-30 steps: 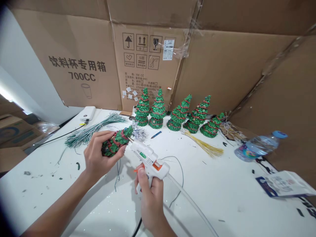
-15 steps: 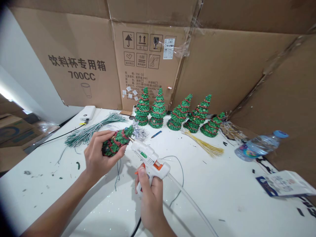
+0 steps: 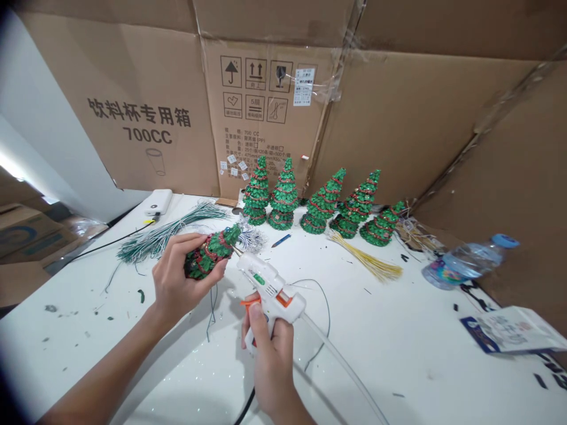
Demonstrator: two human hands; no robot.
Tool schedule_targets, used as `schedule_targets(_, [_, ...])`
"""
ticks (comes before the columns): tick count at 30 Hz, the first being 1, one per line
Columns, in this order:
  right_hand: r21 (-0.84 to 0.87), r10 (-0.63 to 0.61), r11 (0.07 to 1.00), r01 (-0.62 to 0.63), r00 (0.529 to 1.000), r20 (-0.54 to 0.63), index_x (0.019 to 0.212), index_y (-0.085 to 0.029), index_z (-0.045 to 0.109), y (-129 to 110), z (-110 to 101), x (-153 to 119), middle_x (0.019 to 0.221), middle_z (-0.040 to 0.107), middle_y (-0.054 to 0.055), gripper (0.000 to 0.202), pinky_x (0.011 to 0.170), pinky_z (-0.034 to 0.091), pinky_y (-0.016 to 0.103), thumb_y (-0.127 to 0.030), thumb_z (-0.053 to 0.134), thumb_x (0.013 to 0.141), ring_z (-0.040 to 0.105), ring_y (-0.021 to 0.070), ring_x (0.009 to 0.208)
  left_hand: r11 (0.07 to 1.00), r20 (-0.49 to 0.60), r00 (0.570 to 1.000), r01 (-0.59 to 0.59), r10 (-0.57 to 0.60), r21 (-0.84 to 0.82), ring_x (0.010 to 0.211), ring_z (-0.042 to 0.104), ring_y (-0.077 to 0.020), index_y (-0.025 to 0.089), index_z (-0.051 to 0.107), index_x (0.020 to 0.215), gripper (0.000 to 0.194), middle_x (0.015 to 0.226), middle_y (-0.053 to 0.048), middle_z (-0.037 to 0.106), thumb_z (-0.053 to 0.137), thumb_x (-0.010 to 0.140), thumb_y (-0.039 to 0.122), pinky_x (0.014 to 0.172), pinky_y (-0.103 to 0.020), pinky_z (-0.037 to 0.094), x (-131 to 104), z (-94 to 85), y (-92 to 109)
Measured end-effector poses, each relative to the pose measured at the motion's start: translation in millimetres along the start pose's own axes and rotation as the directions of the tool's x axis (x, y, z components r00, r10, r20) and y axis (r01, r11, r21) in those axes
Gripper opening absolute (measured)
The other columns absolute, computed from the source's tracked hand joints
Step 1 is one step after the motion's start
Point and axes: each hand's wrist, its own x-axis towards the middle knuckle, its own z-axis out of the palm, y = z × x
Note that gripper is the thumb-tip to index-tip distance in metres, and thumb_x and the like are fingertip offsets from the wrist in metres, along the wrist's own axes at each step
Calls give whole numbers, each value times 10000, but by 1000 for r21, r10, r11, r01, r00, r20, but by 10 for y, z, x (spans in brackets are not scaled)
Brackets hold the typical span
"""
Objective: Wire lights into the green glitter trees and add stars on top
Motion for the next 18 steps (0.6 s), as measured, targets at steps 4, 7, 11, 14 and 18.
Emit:
schedule_targets(4, [-13, -6, 1000, 6, 1000, 1, 1167, -199, 707, 84, -158, 11, 721, 631, -2, 466, 609, 473, 293, -633, 612, 1025, 509, 159, 599, 999, -12, 999, 45, -45, 2, 1043, 750, -271, 206, 623, 1261, 495, 1157, -118, 740, 890, 848, 266, 900, -404, 626, 13, 0, -27])
schedule_targets(7, [-119, -16, 993, 14, 1000, -10, 1166, -203, 743, 133, -344, 74, 906, 744, 54, 445, 751, 535, 319, -606, 661, 997, 644, 217, 796, 996, -25, 996, 88, -88, 1, 1037, 742, -262, 207, 626, 1236, 451, 1145, -109, 731, 875, 866, 270, 877, -384, 612, 30, -10, -41])
schedule_targets(11, [-433, -29, 900, 45, 999, 43, 1179, -213, 755, 122, -590, 161, 915, 776, 55, 414, 765, 542, 333, -573, 699, 984, 700, 261, 846, 990, -43, 989, 140, -140, -6, 1025, 730, -251, 207, 631, 1211, 392, 1129, -98, 718, 851, 897, 287, 853, -367, 589, 89, -32, -57])
schedule_targets(14, [-657, -56, 743, 125, 991, 125, 1210, -241, 732, 132, -712, 186, 943, 787, 52, 359, 736, 528, 344, -531, 641, 1019, 706, 260, 795, 989, -46, 988, 148, -149, -28, 1023, 729, -245, 205, 636, 1205, 353, 1123, -90, 719, 826, 920, 292, 869, -364, 583, 205, -50, -65])
schedule_targets(18, [-864, -84, 483, 144, 989, 118, 1160, -264, 698, 220, -719, 211, 1107, 800, 80, 246, 868, 530, 397, -437, 587, 1024, 750, 322, 1037, 993, -58, 994, 93, -98, -77, 1024, 730, -235, 213, 638, 1200, 355, 1128, -79, 727, 829, 916, 306, 879, -355, 588, 469, -66, -5])
